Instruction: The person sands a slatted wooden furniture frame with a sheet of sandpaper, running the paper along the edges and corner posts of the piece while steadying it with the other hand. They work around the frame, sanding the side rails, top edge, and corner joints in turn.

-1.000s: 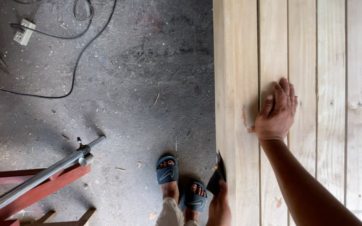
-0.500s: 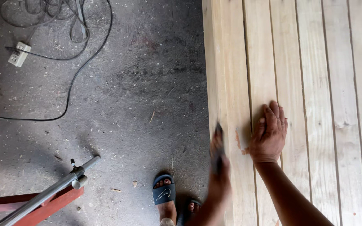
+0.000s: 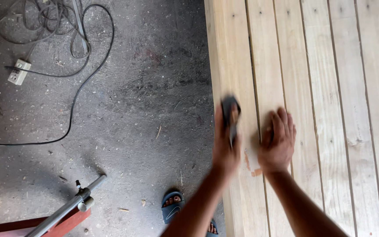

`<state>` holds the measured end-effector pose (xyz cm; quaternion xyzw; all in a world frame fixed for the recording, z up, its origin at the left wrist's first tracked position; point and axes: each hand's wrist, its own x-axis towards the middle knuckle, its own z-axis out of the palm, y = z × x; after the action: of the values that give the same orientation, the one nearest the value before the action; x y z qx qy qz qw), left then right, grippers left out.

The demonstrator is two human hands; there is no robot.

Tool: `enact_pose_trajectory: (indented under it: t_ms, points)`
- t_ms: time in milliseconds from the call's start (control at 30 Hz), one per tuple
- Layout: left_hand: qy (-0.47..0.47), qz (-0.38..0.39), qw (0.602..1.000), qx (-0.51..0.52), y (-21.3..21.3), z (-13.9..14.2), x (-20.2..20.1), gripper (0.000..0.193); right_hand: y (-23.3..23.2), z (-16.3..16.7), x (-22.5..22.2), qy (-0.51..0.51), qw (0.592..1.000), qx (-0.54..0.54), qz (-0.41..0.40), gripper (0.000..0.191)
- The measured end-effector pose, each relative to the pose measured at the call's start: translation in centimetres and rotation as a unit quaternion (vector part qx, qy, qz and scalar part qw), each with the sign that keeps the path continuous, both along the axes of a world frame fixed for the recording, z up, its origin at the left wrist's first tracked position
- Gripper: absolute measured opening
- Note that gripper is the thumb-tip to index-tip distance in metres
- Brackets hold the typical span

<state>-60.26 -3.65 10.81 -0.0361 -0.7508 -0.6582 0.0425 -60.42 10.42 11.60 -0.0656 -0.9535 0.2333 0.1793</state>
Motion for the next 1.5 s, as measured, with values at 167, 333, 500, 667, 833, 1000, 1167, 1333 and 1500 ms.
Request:
enact_pose_trajectory:
  t_ms: [167,333,500,667,833,1000,1167,1333,1500]
  points:
    - [-0.082,-0.082,0.989,-0.090,-0.8,1.6,12.2,0.062,0.5,-0.6,-7.2,-0.002,1.000,-0.015,-0.013,0.042]
    - [-0.124,-0.036,0.991,0.039,-1.0,1.7,-4.0,0.072,0.1,-0.4,-8.2,-0.014,1.000,0.012,-0.024,0.041]
    - [-0.068,-0.120,0.879,-0.457,-1.0,7.3,-15.6,0.083,-0.3,0.5,-9.1,-0.015,0.999,0.010,-0.037,0.039]
    - [0.056,-0.163,0.856,-0.487,-0.6,9.7,-3.1,0.083,-0.3,1.3,-10.0,-0.008,0.999,0.012,-0.042,0.040]
    - [-0.101,-0.231,0.863,-0.438,0.3,6.1,-8.2,0.079,0.0,1.8,-10.7,-0.013,0.999,0.007,-0.044,0.041]
    - [-0.045,-0.099,0.874,-0.474,0.6,8.3,-23.2,0.080,0.1,2.2,-11.5,-0.026,0.998,0.014,-0.052,0.040]
    - [-0.049,-0.159,0.841,-0.515,0.5,10.5,-14.2,0.085,0.2,3.0,-12.0,-0.044,0.997,0.010,-0.059,0.042]
    - [-0.100,-0.301,0.807,-0.498,0.7,7.0,-11.7,0.076,0.3,3.5,-12.7,-0.052,0.996,0.003,-0.066,0.041]
    - [-0.030,-0.187,0.804,-0.564,1.0,7.9,-28.5,0.071,0.5,3.1,-13.1,-0.048,0.996,0.005,-0.069,0.042]
